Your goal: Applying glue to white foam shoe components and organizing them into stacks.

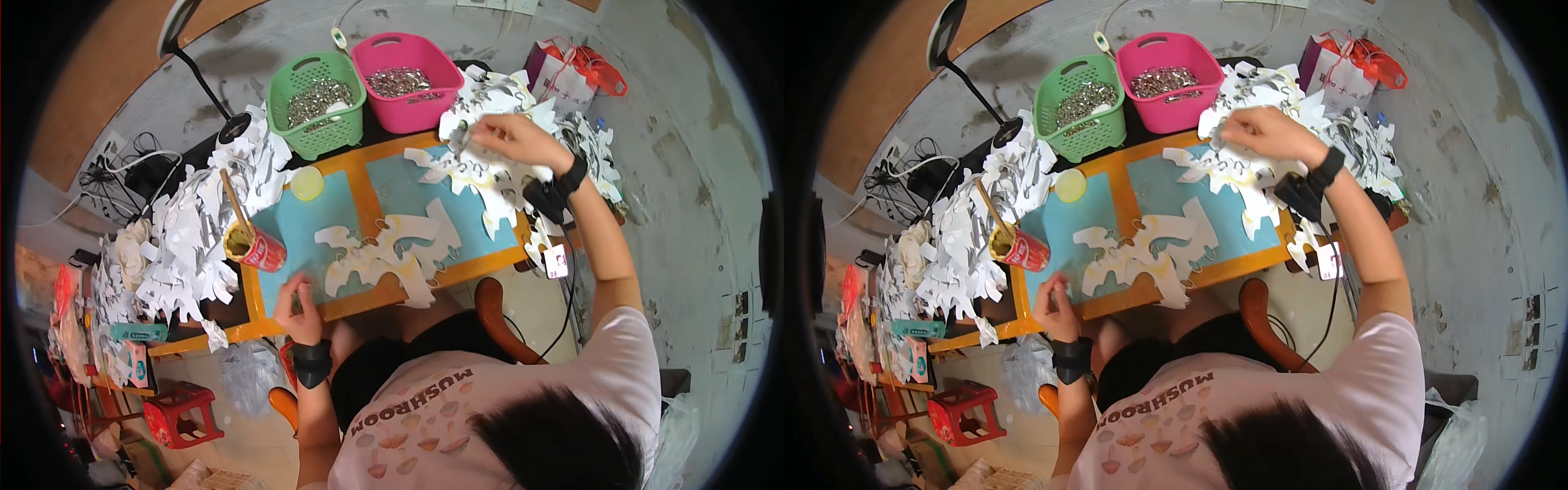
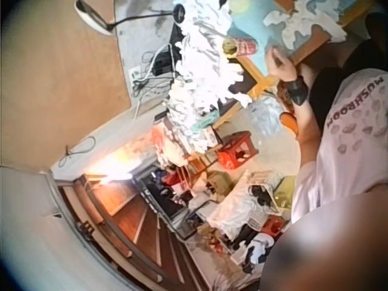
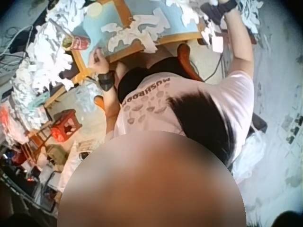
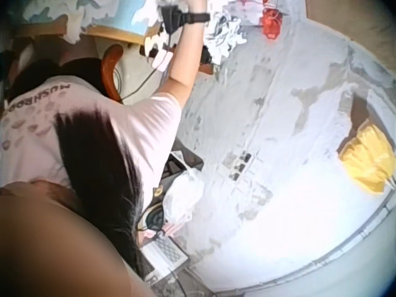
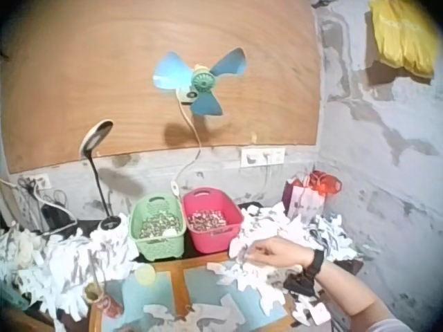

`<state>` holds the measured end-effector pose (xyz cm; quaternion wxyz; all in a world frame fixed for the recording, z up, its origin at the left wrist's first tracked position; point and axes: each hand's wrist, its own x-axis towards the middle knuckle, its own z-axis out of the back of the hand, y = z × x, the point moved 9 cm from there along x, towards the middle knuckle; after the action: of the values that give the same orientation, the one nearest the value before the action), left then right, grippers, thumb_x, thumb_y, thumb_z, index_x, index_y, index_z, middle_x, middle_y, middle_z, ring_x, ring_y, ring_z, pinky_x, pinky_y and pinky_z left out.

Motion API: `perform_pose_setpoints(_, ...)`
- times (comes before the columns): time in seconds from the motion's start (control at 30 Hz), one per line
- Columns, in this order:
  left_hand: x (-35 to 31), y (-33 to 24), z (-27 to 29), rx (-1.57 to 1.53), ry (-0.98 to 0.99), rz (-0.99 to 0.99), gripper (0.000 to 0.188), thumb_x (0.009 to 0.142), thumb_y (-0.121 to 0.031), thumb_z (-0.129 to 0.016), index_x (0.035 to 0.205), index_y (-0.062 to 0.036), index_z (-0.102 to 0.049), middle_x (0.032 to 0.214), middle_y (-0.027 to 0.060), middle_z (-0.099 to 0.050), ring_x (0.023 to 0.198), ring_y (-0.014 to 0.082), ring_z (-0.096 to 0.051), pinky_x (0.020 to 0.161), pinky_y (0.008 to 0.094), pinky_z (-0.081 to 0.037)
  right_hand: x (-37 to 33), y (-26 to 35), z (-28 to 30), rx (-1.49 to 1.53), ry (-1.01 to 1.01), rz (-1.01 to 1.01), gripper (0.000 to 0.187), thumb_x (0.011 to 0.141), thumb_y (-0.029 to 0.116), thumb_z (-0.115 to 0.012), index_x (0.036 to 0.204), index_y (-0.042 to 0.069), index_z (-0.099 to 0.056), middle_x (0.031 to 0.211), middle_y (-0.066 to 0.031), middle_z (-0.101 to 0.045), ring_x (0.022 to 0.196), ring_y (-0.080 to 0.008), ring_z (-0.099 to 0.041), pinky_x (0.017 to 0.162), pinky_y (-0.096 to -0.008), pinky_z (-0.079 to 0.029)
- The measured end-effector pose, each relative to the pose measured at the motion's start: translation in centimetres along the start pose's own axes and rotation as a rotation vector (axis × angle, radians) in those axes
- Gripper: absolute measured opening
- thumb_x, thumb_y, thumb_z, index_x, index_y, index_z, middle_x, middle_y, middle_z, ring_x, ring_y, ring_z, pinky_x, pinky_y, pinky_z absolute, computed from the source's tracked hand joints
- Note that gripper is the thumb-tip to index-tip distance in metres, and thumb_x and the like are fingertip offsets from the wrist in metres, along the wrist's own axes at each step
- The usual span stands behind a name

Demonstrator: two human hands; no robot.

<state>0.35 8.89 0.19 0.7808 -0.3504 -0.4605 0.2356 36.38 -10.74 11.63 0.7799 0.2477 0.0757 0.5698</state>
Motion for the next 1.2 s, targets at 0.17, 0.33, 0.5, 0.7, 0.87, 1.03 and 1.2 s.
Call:
perform_pose_setpoints(0.17, -1.1, -4.1, 0.0, 0.018, -0.199, -0.066, 0.015, 0.084, 0.003, -0.054, 0.096, 0.0032, -0.063, 0.084, 0.0148, -0.063, 0.076, 0.0249, -0.062, 0.071, 0.0321, -0.049, -7.1, -6.5, -5.2, 0.041, -0.132, -0.405, 0.027, 0.081, 0.023, -0.064, 0.100, 0.006, -0.055, 0.067, -0.0104, -0.061, 0.060, -0.0192, -0.060, 0.056, -0.0311, -0.045)
perform_pose_setpoints(0.33, -2.1, -11.4, -6.5, -0.052, 0.174, -0.060, 0.013, 0.084, 0.001, -0.056, 0.094, 0.0024, -0.064, 0.085, 0.0153, -0.064, 0.078, 0.0254, -0.063, 0.072, 0.0322, -0.049, -7.2, -6.4, -7.5, 0.227, -0.341, -0.332, 0.039, 0.075, 0.005, -0.065, 0.111, 0.008, -0.052, 0.066, -0.0061, -0.054, 0.063, -0.0181, -0.058, 0.059, -0.0283, -0.045)
perform_pose_setpoints(0.5, -5.3, -9.8, -14.4, -0.470, 0.576, 0.421, 0.023, 0.092, -0.016, -0.054, 0.106, 0.0001, -0.062, 0.095, 0.0145, -0.064, 0.088, 0.0255, -0.062, 0.076, 0.0323, -0.050, -7.5, 1.9, -5.2, 0.537, -0.468, -0.059, 0.057, 0.081, -0.008, -0.052, 0.133, 0.012, -0.040, 0.087, -0.0061, -0.051, 0.072, -0.0135, -0.058, 0.065, -0.0243, -0.047)
perform_pose_setpoints(0.7, -6.2, -12.9, -21.6, -1.604, 0.542, 1.033, 0.038, 0.096, -0.036, -0.047, 0.111, -0.0020, -0.055, 0.098, 0.0075, -0.060, 0.091, 0.0150, -0.057, 0.086, 0.0290, -0.044, -10.5, 7.0, -5.8, 0.940, -0.333, 0.019, 0.062, 0.083, -0.009, -0.050, 0.138, 0.006, -0.026, 0.103, -0.0064, -0.051, 0.090, -0.0095, -0.058, 0.070, -0.0198, -0.049)
perform_pose_setpoints(0.87, -2.6, -13.0, -17.7, -1.182, 0.346, 0.606, 0.018, 0.089, -0.016, -0.060, 0.100, -0.0011, -0.059, 0.091, 0.0034, -0.062, 0.078, 0.0098, -0.055, 0.074, 0.0245, -0.044, -12.9, 8.3, -6.3, 1.230, -0.327, 0.095, 0.068, 0.082, -0.007, -0.053, 0.140, 0.005, -0.019, 0.108, -0.0075, -0.052, 0.095, -0.0135, -0.058, 0.081, -0.0263, -0.048)
perform_pose_setpoints(1.03, -2.5, -13.8, -13.9, -0.927, 0.208, 0.481, 0.011, 0.084, -0.006, -0.065, 0.092, 0.0017, -0.063, 0.083, 0.0026, -0.063, 0.069, 0.0051, -0.053, 0.062, 0.0194, -0.041, -12.0, 9.4, -7.7, 1.153, -0.301, -0.022, 0.027, 0.087, 0.008, -0.059, 0.113, -0.001, -0.055, 0.099, -0.0046, -0.060, 0.085, -0.0069, -0.057, 0.070, -0.0205, -0.046)
perform_pose_setpoints(1.2, -3.2, -12.5, -13.1, -0.899, 0.238, 0.491, 0.011, 0.086, -0.009, -0.065, 0.086, 0.0011, -0.060, 0.074, 0.0021, -0.061, 0.062, 0.0046, -0.053, 0.055, 0.0185, -0.041, -11.3, 10.1, -8.9, 0.934, -0.230, -0.175, 0.013, 0.088, 0.011, -0.061, 0.092, -0.001, -0.061, 0.075, -0.0007, -0.061, 0.065, -0.0048, -0.052, 0.056, -0.0215, -0.042)
